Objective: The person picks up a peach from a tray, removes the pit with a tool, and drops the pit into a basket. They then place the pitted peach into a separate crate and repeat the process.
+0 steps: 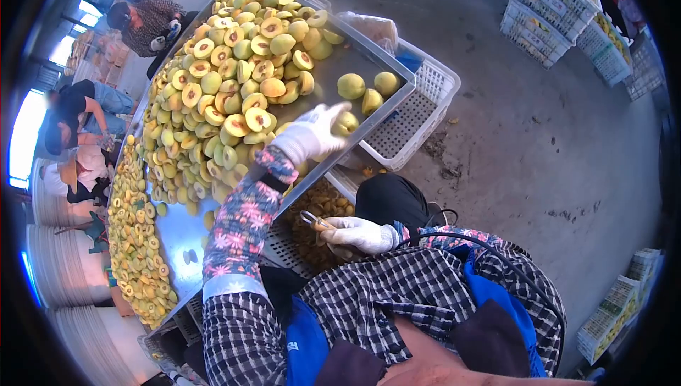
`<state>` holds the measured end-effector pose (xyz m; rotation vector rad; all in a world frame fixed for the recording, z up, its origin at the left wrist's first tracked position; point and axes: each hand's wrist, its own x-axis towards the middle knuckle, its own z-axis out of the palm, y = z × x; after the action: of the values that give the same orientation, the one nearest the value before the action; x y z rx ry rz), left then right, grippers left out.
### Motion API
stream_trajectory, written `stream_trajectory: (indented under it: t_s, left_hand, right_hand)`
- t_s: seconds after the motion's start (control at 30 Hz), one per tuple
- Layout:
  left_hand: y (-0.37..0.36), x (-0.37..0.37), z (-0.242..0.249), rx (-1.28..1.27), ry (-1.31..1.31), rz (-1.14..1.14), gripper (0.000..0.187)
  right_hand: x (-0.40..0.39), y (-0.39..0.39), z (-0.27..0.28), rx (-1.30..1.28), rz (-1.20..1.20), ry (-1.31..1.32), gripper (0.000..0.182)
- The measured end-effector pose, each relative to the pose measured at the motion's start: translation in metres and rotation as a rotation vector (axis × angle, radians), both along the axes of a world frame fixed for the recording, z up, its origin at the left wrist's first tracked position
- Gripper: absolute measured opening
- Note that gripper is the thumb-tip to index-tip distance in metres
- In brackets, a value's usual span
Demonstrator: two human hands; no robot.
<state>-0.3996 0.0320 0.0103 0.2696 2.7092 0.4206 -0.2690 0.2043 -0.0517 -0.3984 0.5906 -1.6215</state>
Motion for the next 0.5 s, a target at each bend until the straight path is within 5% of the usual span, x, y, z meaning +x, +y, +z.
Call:
stream_trajectory:
  t_s: [0.1, 0.13, 0.2, 0.27, 0.33, 0.5]
  left_hand:
    - [-0.003, -0.04, -0.038, 0.185, 0.193, -0.075, 0.053]
    - [0.012, -0.045, -0.02, 0.181, 0.055, 0.093, 0.052]
    - [0.012, -0.053, -0.03, 0.25, 0.182, 0.148, 0.053]
    - [0.0, -0.065, -0.056, 0.586, 0.12, 0.305, 0.045]
    - [-0.008, -0.07, -0.076, 0.878, 0.116, 0.362, 0.042]
    - [-0.025, -0.041, -0.084, 1.098, 0.125, 0.471, 0.039]
  right_hand:
    - [0.003, -0.002, -0.003, -0.009, -0.05, -0.04, 0.033]
    - [0.003, -0.003, -0.004, -0.016, -0.08, -0.046, 0.034]
    - [0.004, -0.004, -0.009, 0.012, -0.061, -0.03, 0.034]
    - [0.004, -0.007, -0.008, 0.032, -0.043, -0.009, 0.034]
    - [0.002, -0.009, -0.006, 0.013, 0.021, 0.002, 0.033]
    - [0.003, -0.003, -0.006, 0.074, -0.04, -0.05, 0.029]
